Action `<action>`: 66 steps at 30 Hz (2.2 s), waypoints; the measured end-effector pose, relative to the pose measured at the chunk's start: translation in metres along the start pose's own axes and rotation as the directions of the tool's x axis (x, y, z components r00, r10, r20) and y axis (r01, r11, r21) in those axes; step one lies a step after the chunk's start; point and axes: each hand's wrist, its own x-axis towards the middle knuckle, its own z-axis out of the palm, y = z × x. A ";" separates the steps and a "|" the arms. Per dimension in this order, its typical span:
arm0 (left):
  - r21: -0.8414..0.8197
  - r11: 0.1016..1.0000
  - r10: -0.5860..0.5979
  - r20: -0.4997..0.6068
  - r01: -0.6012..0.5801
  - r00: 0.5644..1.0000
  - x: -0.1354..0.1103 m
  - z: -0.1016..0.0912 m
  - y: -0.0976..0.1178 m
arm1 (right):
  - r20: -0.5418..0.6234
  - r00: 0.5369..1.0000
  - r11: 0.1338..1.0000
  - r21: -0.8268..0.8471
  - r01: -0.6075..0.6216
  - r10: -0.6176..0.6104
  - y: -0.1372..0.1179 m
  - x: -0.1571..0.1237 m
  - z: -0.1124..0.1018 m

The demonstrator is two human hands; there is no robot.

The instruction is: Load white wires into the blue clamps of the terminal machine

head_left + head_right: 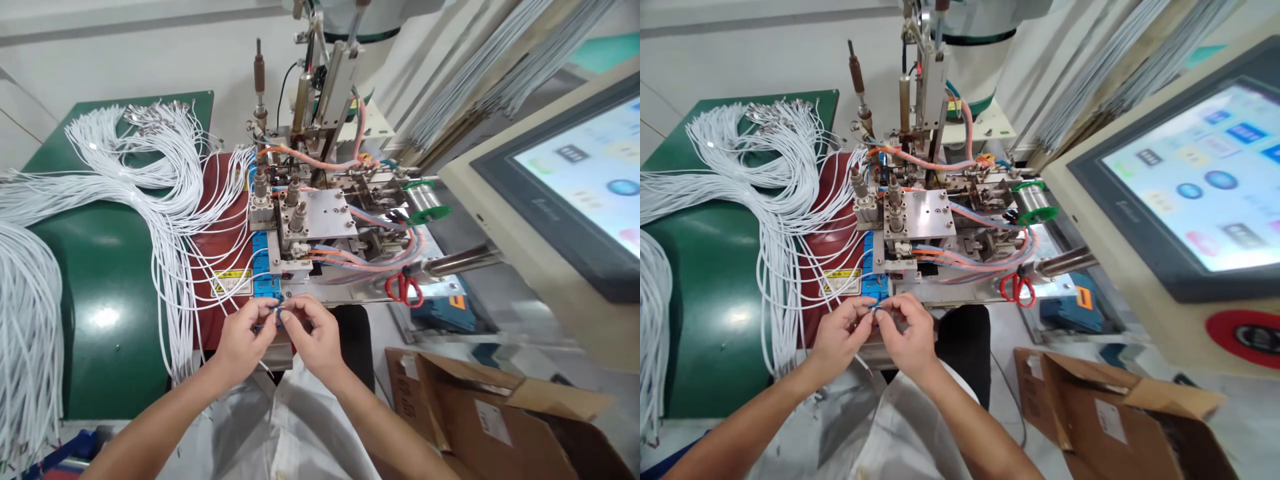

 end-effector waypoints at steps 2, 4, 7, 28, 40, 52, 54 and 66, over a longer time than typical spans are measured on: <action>0.023 0.999 0.038 0.004 -0.038 0.999 0.001 0.000 0.002 | -0.005 0.998 0.996 0.057 -0.063 0.063 0.001 0.002 0.000; 0.052 0.994 0.095 0.003 -0.095 0.996 0.002 0.000 0.003 | -0.002 0.996 0.992 0.085 -0.089 0.090 0.002 0.002 0.002; 0.070 0.987 0.147 -0.016 -0.146 0.989 0.002 0.002 0.002 | -0.023 0.997 0.995 0.064 -0.076 0.078 0.004 0.001 0.005; 0.414 0.878 0.193 0.150 -0.238 0.970 0.019 -0.025 -0.021 | 0.028 0.980 0.972 -0.130 -0.193 0.198 0.040 0.002 0.006; 0.509 0.821 0.215 0.143 -0.258 0.966 0.020 -0.022 -0.015 | 0.125 0.968 0.943 -0.286 -0.173 0.216 0.042 0.013 -0.003; 0.601 0.736 0.271 0.160 -0.311 0.949 0.016 -0.020 -0.016 | 0.032 0.997 0.950 -0.308 -0.054 0.067 0.052 0.015 0.017; 0.663 0.670 0.300 0.169 -0.334 0.939 0.015 -0.020 -0.015 | 0.038 0.996 0.950 -0.307 -0.061 0.076 0.053 0.014 0.016; 0.542 0.688 0.306 0.386 -0.483 0.870 -0.009 -0.060 -0.008 | -0.259 0.965 0.997 0.068 -0.031 0.047 0.039 0.013 -0.021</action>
